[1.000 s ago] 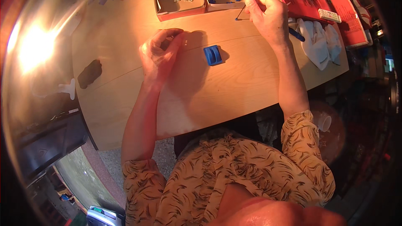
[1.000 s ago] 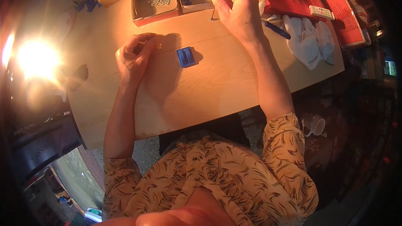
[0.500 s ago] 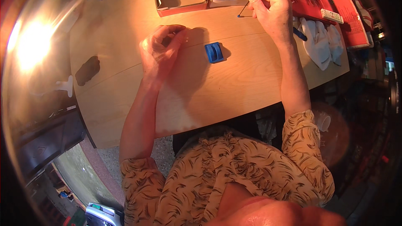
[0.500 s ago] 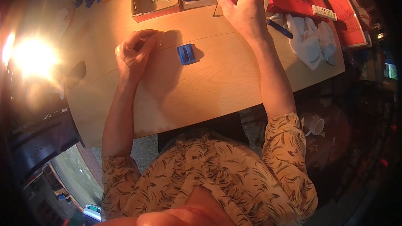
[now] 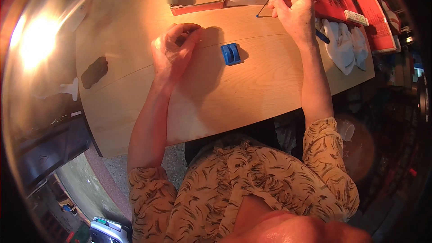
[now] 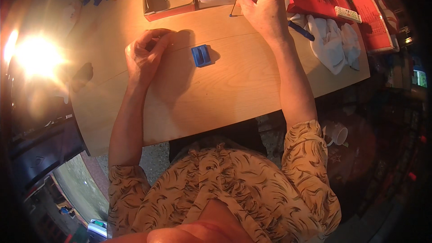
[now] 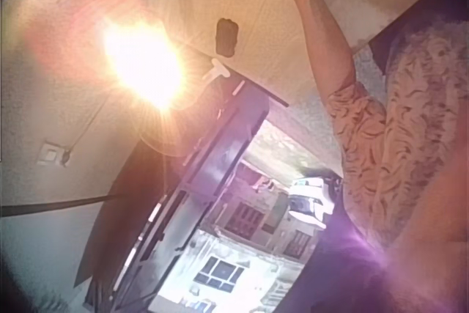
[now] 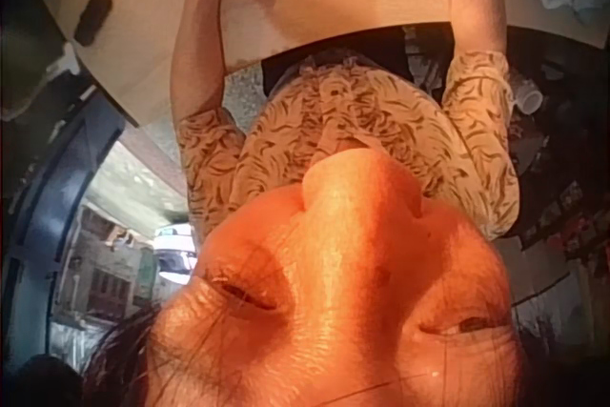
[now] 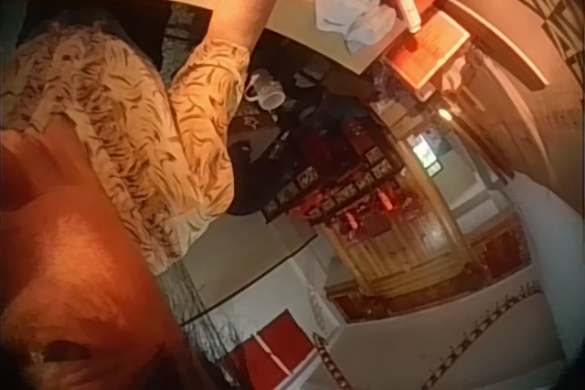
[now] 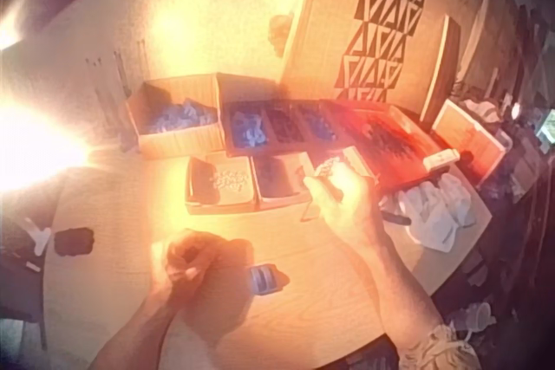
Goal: Assembling small electronic or mechanical components using a screwdriver.
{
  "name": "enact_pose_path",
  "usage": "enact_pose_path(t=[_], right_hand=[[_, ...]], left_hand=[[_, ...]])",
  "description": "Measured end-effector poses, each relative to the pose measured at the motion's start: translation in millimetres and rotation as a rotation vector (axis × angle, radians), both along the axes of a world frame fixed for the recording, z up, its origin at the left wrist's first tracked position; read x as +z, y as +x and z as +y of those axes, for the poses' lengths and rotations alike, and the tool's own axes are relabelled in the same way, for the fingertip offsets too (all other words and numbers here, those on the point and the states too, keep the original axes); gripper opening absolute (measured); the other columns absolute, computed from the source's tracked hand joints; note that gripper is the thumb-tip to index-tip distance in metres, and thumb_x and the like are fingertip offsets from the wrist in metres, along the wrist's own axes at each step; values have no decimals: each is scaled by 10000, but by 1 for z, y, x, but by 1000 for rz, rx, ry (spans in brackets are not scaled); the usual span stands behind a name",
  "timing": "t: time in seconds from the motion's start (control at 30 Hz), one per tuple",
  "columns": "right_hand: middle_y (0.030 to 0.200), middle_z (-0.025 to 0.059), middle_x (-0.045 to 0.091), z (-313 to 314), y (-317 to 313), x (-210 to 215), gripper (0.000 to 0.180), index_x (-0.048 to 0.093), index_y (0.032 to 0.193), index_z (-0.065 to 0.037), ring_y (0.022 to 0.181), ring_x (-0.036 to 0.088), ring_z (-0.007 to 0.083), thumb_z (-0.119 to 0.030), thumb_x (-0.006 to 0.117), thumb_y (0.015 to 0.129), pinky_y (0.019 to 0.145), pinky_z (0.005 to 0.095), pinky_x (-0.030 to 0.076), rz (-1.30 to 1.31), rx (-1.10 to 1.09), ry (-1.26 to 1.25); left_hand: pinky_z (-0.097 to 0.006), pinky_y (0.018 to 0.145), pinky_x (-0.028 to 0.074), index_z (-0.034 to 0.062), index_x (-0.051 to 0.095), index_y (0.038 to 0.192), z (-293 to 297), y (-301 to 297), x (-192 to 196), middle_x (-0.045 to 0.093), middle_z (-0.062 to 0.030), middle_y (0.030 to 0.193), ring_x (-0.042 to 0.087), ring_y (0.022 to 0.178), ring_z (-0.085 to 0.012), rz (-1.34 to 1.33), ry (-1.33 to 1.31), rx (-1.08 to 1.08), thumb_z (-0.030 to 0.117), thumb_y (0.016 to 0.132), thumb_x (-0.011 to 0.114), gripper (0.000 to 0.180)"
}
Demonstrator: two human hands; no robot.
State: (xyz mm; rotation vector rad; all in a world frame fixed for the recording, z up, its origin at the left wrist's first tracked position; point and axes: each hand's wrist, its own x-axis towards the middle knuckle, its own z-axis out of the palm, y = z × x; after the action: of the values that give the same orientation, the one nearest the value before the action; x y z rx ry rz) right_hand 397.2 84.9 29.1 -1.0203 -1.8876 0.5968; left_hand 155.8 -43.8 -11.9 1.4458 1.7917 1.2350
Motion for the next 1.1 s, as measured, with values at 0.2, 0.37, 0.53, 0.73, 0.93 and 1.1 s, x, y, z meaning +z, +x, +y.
enact_pose_path(t=[0.2, 0.37, 0.53, 0.73, 0.93, 1.1], right_hand=[[731, 36, 663, -6, 27, 27, 194, 655, 1013, -11, 578, 588, 62, -204, 646, 995, 534, 204, 476, 245, -82, 2], [872, 71, 712, -13, 33, 29, 161, 668, 1088, -5, 727, 673, 96, -130, 644, 989, 642, 226, 538, 268, 40, 113], [976, 102, 696, -6, 45, 7, 280, 704, 1124, -61, 877, 701, 207, 76, 642, 887, 755, 284, 561, -143, 166, 521], [1127, 105, 669, 11, 74, -40, 357, 703, 1110, -77, 1029, 657, 304, 49, 605, 791, 874, 385, 553, -590, 177, 665], [1175, 108, 670, 15, 71, -51, 353, 708, 1148, -91, 1079, 658, 311, 13, 598, 829, 910, 386, 557, -612, 147, 630], [1180, 115, 670, 14, 76, -52, 359, 712, 1149, -100, 1068, 665, 299, 12, 608, 823, 891, 366, 569, -618, 113, 652]], left_hand=[[-284, 723, 559, 52, 768, 972, 0, -3, -3, 748, -76, 878, 713, 763, -146, -2, 13, -10, 150, 871, 720, 149], [-294, 730, 560, 55, 770, 978, 0, -4, -3, 751, -80, 874, 715, 768, -156, 50, 21, -17, 166, 873, 717, 162], [-296, 741, 560, 60, 769, 985, 0, -4, -1, 756, -92, 900, 721, 777, -162, 67, 27, -15, 174, 875, 712, 169], [-283, 714, 541, 52, 765, 967, -1, -1, 2, 735, -74, 851, 698, 753, -145, 77, 42, -32, 180, 883, 712, 162], [-253, 687, 510, 61, 771, 955, -3, -2, -2, 692, -34, 791, 634, 723, -85, 0, 18, 1, 162, 887, 721, 131], [-248, 691, 510, 64, 772, 960, 0, 3, 3, 705, -29, 800, 637, 724, -78, 47, 19, -7, 161, 885, 728, 130]])
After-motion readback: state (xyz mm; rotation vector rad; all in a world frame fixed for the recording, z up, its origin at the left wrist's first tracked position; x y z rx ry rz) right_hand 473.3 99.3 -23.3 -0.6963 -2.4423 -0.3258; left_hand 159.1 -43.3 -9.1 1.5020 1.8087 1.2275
